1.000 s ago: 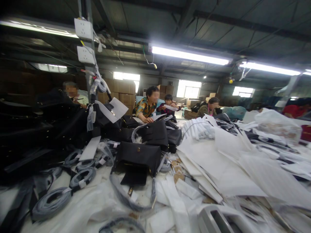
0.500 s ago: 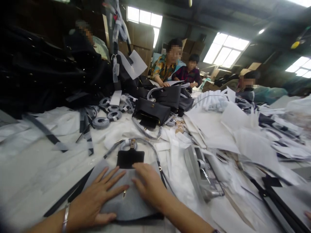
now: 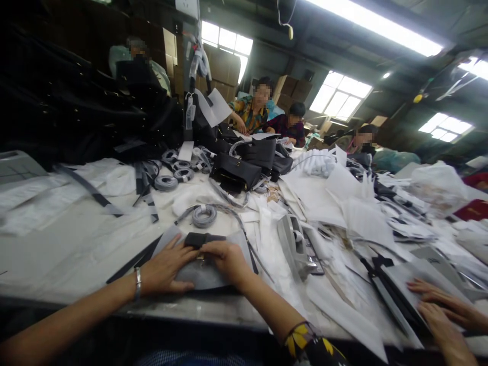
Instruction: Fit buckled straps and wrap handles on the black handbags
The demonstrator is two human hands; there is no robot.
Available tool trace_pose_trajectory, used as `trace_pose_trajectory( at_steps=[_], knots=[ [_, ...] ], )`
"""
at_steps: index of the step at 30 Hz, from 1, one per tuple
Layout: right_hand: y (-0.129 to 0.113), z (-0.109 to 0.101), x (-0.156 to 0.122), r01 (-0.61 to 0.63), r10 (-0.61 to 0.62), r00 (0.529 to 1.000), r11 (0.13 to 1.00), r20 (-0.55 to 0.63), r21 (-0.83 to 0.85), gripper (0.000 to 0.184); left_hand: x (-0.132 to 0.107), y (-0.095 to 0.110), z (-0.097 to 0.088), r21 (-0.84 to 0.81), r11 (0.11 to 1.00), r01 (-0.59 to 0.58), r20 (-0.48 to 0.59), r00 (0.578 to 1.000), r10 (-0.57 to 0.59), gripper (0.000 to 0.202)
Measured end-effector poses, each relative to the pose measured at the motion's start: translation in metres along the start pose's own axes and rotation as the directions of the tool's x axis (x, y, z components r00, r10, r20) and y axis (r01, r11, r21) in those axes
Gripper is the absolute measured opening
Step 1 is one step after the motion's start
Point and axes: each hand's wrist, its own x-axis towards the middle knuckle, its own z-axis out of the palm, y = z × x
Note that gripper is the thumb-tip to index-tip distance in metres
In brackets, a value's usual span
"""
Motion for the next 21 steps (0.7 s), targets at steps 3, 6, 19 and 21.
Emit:
trace_pose_trajectory(
  at_steps=[3, 6, 19, 21],
  knots=[
    [0.010, 0.012, -0.021, 0.119, -0.119, 0.993, 0.992, 0.006, -0.036, 0.024, -0.001, 0.001, 0.000, -0.018, 1.000, 0.012, -0.032, 0.999, -0.012, 0.065],
    [0.021, 0.017, -0.027, 0.145, -0.147, 0.989, 0.988, -0.023, -0.052, 0.022, -0.002, 0.002, 0.000, -0.008, 1.000, 0.014, -0.057, 0.998, -0.015, 0.065],
    [0.029, 0.022, -0.034, 0.316, -0.317, 0.948, 0.921, 0.035, -0.229, 0.026, -0.032, 0.034, 0.033, 0.269, 0.944, -0.190, -0.264, 0.928, 0.262, 0.046],
    [0.025, 0.020, -0.031, 0.313, -0.307, 0.950, 0.914, 0.064, -0.259, 0.025, -0.032, 0.035, 0.036, 0.239, 0.949, -0.205, -0.259, 0.929, 0.265, 0.047]
  ],
)
